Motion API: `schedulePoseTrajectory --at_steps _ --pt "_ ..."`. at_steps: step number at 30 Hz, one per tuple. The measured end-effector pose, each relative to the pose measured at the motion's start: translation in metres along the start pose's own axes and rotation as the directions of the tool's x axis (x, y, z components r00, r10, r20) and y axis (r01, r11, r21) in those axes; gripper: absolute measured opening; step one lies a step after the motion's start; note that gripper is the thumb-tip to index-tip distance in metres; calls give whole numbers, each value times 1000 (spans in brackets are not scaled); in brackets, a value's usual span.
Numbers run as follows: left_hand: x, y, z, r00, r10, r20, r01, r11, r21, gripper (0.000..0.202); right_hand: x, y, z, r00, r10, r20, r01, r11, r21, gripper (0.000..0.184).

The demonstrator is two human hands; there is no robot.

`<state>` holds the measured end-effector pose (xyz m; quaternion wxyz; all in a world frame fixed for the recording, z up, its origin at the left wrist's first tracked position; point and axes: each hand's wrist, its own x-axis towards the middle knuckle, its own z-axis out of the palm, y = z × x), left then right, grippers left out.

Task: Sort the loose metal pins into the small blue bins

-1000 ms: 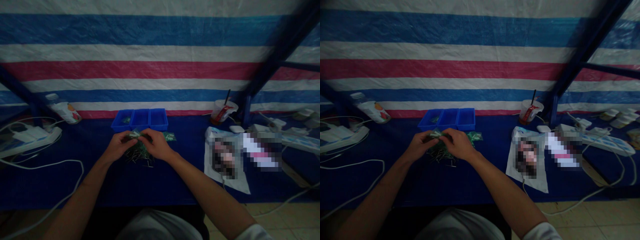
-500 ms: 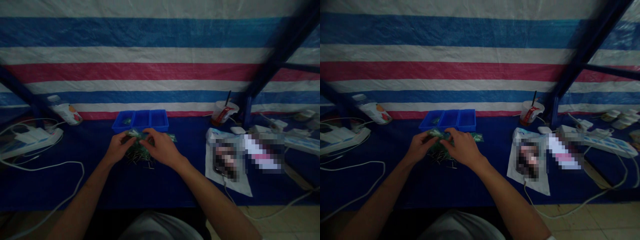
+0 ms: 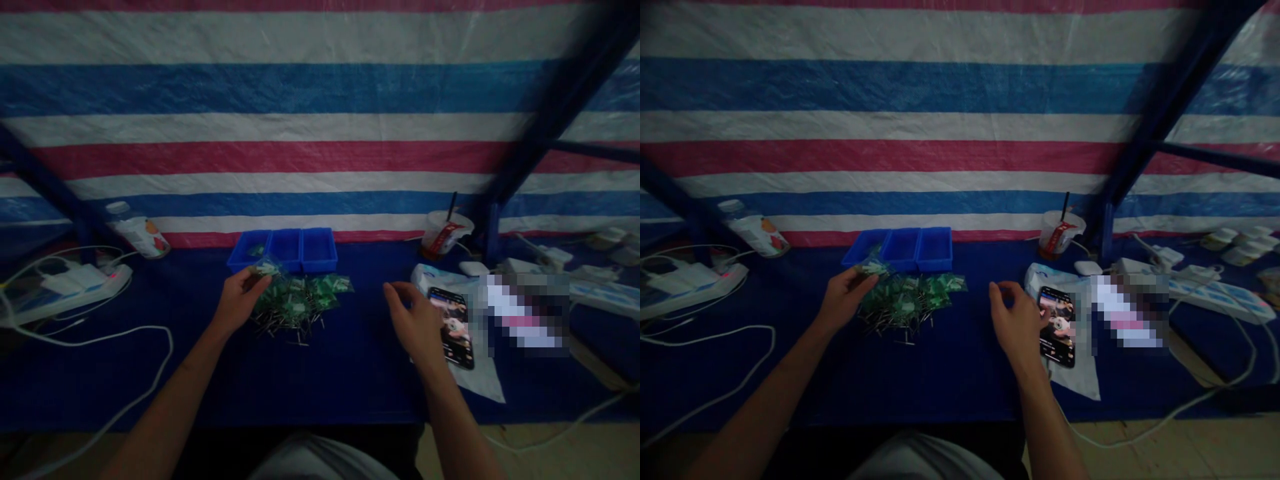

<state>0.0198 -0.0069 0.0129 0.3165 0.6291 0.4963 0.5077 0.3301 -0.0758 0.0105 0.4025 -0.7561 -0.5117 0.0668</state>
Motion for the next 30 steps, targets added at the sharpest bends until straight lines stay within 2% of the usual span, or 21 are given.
schedulePoseTrajectory --at_steps 2,4,6,8,9,11,13,14,16,19,21,24,27,30 --pt "-1 -1 0 1000 5 2 -5 1000 7 39 3 -2 1 999 1 36 -1 1000 18 42" --pt "-1 -2 0 1000 12 3 -12 1000 25 38 0 -11 2 997 -54 60 52 998 36 38" --pt "0 -5 1 1000 19 -2 -19 999 43 38 -5 -26 6 981 -183 69 177 981 75 32" --pt "5 -6 1 999 27 -46 -24 998 63 38 -8 -47 12 933 -347 90 332 931 153 24" --pt "9 -6 1 995 39 -88 -32 997 75 38 -7 -59 17 888 -446 108 418 883 212 20" --pt "17 -2 -1 976 91 -200 -66 990 126 38 -3 -81 27 742 -647 177 578 751 320 18" --pt "27 6 -7 939 174 -297 -103 965 242 36 4 -98 40 617 -757 215 669 648 364 19" --pt "32 10 -11 922 223 -318 -110 935 337 34 7 -102 47 588 -778 222 688 625 369 18" --pt "40 17 -20 892 321 -320 -113 841 529 32 11 -105 62 582 -781 226 693 622 366 16" --pt "50 21 -29 859 416 -298 -78 682 727 32 9 -96 81 633 -735 243 636 673 378 16" --pt "54 18 -31 891 392 -228 -36 563 826 34 5 -89 88 635 -724 271 633 688 356 15" --pt "55 6 -30 970 214 -112 16 406 914 39 2 -83 90 606 -738 295 668 675 315 15" --pt "48 -5 -26 982 155 -108 36 409 912 39 1 -82 87 606 -726 325 685 684 250 17" --pt "38 -11 -21 968 223 -119 -10 501 865 35 -1 -82 85 579 -721 381 718 672 180 27"
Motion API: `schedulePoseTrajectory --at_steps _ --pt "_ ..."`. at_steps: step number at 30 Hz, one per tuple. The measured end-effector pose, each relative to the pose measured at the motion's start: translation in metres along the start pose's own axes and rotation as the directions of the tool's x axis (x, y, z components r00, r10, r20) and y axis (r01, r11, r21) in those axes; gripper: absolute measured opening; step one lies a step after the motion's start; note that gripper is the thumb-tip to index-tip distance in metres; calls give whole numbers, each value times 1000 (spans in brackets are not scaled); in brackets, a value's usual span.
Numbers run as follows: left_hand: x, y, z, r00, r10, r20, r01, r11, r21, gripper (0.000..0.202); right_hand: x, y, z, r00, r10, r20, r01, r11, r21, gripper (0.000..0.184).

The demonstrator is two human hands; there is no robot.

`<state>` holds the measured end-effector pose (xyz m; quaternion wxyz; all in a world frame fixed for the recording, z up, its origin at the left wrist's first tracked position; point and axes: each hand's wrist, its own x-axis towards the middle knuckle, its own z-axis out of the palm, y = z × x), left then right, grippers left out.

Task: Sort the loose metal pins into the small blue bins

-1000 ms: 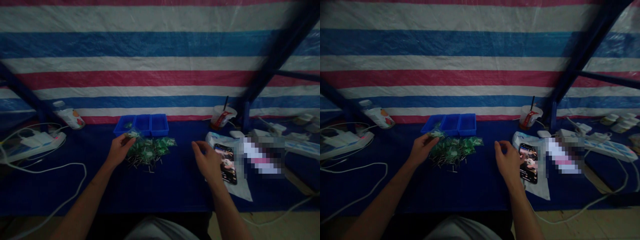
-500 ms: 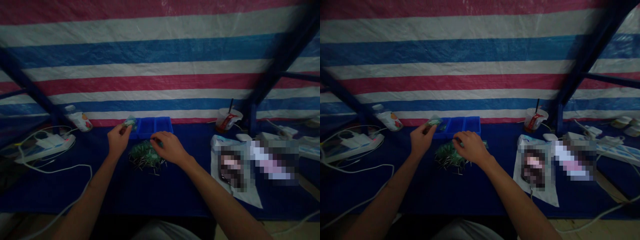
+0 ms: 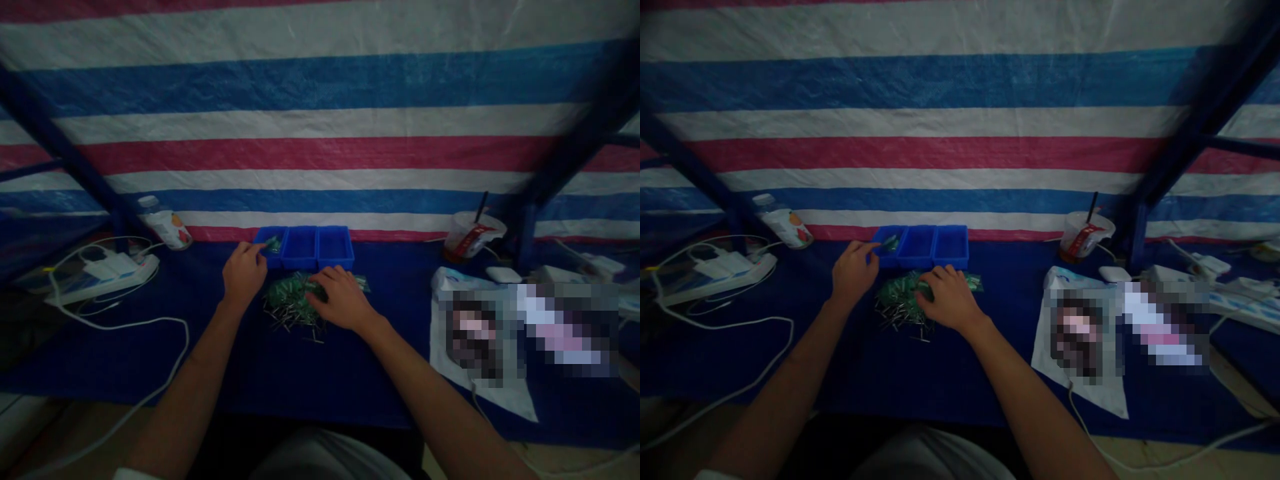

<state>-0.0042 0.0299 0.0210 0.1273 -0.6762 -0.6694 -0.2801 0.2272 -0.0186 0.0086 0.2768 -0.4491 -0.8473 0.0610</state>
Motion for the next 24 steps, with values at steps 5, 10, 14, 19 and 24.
schedulePoseTrajectory --at_steps 5,10,14,19,24 --pt "-11 6 6 985 164 -46 -171 954 -248 27 -3 -4 5 997 -11 77 14 999 -35 31" --pt "-17 15 11 951 306 -36 -295 872 -391 25 -3 -4 4 996 -31 82 33 999 -18 36" --pt "-20 19 13 948 316 -40 -303 854 -424 25 -4 -4 2 994 -52 92 54 998 -15 36" --pt "-20 18 13 950 307 -51 -298 850 -434 23 -3 -5 2 994 -82 73 82 997 -2 19" --pt "-21 20 8 938 346 -22 -315 825 -470 24 -2 -7 -2 996 -81 38 81 997 -3 17"
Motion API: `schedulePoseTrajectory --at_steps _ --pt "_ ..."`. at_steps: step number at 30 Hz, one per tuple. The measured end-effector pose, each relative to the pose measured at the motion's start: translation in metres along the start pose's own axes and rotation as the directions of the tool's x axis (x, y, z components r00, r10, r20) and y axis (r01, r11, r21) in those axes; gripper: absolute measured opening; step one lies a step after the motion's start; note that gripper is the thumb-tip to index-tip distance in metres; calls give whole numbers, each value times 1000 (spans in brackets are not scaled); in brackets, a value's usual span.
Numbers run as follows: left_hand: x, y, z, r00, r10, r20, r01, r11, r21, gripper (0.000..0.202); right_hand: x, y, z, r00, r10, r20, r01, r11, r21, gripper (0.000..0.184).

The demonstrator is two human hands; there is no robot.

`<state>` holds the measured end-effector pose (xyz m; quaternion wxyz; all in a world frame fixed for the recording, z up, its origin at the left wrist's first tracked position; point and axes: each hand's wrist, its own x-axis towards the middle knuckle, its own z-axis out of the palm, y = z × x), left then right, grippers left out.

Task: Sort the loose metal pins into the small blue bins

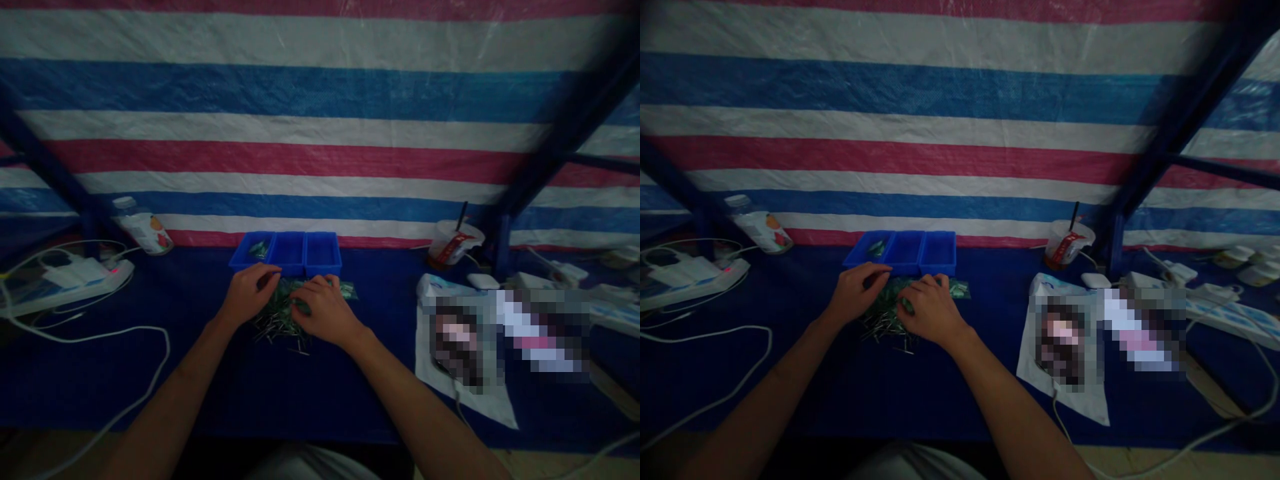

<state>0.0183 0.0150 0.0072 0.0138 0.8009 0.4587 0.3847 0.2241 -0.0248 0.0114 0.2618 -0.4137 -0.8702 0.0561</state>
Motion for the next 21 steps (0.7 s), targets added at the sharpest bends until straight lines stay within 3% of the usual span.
schedulePoseTrajectory --at_steps 4,11,17,21 --pt "0 6 -1 997 29 65 -26 999 -45 23 -2 -1 -2 999 22 31 -21 999 -35 24" --pt "-2 8 -2 991 51 122 -39 994 -97 25 0 0 -1 1000 -1 18 2 998 -59 13" --pt "0 14 -5 972 170 160 -147 978 -149 37 3 3 -3 986 51 -156 -46 998 34 17" --pt "1 20 3 973 137 185 -103 978 -182 32 4 4 -2 956 163 -243 -115 973 198 20"
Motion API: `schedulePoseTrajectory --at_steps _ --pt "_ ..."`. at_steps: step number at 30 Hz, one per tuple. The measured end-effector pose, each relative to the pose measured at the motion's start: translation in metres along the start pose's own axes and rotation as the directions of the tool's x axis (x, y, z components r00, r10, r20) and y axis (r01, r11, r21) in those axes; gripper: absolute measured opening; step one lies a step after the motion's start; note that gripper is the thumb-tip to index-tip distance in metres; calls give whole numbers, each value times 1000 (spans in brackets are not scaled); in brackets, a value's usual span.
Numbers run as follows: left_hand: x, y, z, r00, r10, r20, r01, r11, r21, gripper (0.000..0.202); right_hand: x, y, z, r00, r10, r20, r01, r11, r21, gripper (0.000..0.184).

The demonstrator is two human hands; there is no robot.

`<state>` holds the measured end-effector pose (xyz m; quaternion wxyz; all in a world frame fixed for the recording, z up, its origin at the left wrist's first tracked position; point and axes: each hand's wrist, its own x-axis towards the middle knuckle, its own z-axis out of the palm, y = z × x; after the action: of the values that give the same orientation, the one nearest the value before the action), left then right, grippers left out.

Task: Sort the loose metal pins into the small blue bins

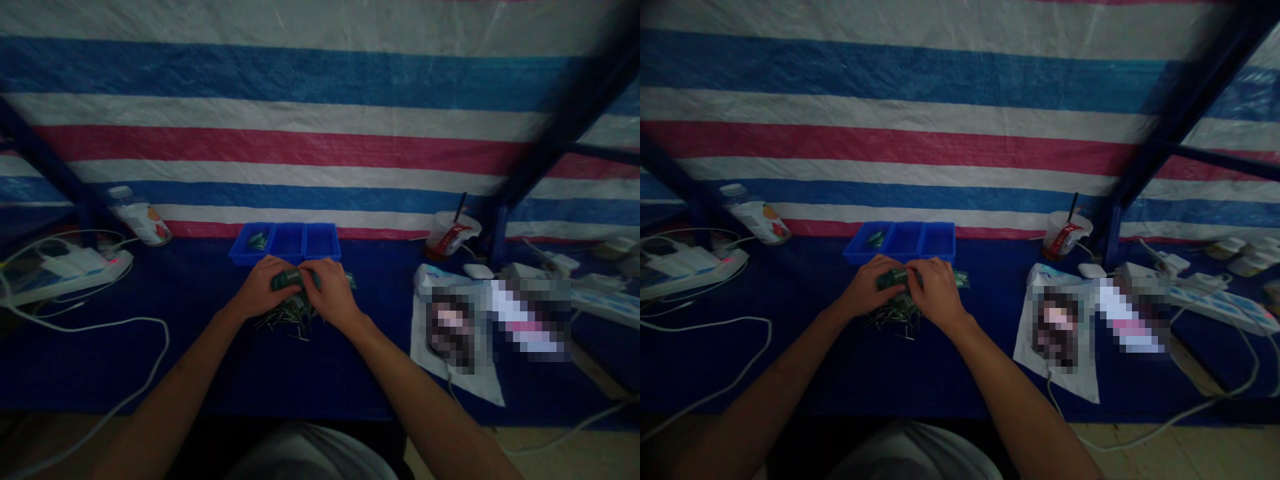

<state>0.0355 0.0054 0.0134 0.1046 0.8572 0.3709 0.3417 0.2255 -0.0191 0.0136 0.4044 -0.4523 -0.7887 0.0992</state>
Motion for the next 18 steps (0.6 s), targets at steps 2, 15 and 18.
schedulePoseTrajectory --at_steps 2,15,18 --pt "1 1 6 998 -53 -20 52 998 -48 26 1 0 0 999 35 -24 -34 997 66 21" --pt "-1 6 5 962 -268 -43 239 913 -331 32 6 5 7 975 214 63 -218 851 479 17" --pt "-1 6 6 965 -255 -54 215 895 -390 38 7 6 7 967 244 72 -242 795 557 17"
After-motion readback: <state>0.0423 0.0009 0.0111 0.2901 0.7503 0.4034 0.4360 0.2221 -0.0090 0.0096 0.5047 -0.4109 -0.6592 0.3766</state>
